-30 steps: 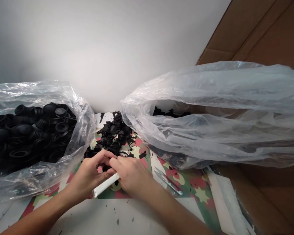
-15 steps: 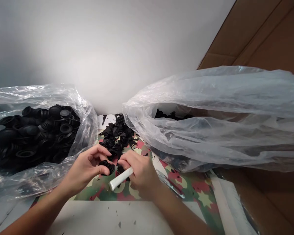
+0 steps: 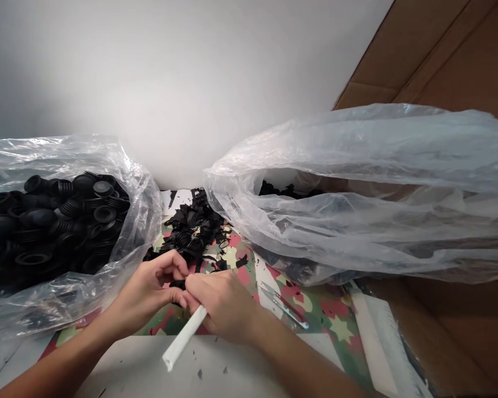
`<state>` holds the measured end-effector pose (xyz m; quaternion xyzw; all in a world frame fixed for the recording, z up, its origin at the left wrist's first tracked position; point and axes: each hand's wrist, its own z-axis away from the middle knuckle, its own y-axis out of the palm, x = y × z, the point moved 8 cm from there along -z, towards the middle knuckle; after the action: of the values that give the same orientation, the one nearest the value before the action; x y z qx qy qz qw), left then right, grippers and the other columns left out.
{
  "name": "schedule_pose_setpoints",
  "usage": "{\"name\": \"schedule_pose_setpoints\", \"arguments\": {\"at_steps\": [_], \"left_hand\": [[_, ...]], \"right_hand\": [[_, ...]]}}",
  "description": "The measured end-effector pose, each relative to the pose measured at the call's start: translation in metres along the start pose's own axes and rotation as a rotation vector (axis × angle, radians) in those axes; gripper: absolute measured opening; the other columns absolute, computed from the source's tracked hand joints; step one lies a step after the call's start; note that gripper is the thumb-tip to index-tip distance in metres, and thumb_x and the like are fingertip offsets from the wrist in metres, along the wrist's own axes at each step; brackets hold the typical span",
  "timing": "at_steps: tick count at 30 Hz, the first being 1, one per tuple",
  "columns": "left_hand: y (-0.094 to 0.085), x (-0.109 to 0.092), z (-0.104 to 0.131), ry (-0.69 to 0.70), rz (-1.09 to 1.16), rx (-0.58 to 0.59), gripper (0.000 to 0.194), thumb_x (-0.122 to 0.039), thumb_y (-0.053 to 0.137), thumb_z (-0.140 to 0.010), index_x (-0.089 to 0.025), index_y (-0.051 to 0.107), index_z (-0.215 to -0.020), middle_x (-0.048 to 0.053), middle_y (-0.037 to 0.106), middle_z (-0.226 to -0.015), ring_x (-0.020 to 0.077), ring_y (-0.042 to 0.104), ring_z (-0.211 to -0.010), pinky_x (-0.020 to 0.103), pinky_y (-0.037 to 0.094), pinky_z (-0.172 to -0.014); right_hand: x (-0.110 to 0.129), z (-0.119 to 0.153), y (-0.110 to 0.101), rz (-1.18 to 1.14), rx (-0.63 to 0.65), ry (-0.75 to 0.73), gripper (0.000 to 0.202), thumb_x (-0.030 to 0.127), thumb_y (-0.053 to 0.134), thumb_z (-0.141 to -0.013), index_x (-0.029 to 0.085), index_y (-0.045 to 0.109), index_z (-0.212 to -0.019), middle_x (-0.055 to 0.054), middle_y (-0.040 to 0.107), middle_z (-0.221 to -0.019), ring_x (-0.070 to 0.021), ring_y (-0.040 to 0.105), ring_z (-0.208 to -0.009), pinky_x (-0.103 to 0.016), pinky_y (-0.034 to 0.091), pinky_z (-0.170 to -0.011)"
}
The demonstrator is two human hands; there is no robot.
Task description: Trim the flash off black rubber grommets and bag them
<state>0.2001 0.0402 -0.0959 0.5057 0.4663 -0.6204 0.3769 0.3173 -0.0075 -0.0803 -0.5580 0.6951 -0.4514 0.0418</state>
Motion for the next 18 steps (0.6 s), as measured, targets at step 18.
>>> {"name": "schedule_pose_setpoints", "arguments": {"at_steps": [18], "left_hand": [[-0.007, -0.009, 0.002, 0.103, -0.031, -0.079, 0.022, -0.016, 0.082, -0.063, -0.021, 0.063, -0.073, -0.005, 0.062, -0.066, 0.0142, 0.056, -0.064, 0.024, 0.044, -0.06]], "right_hand": [[-0.015, 0.002, -0.019, -0.067, -0.317, 0.139, 0.016, 0.013, 0.058, -0.094, 0.021, 0.072, -0.096, -0.004, 0.073, -0.078, -0.0147, 0.067, -0.066, -0.024, 0.052, -0.058]]}}
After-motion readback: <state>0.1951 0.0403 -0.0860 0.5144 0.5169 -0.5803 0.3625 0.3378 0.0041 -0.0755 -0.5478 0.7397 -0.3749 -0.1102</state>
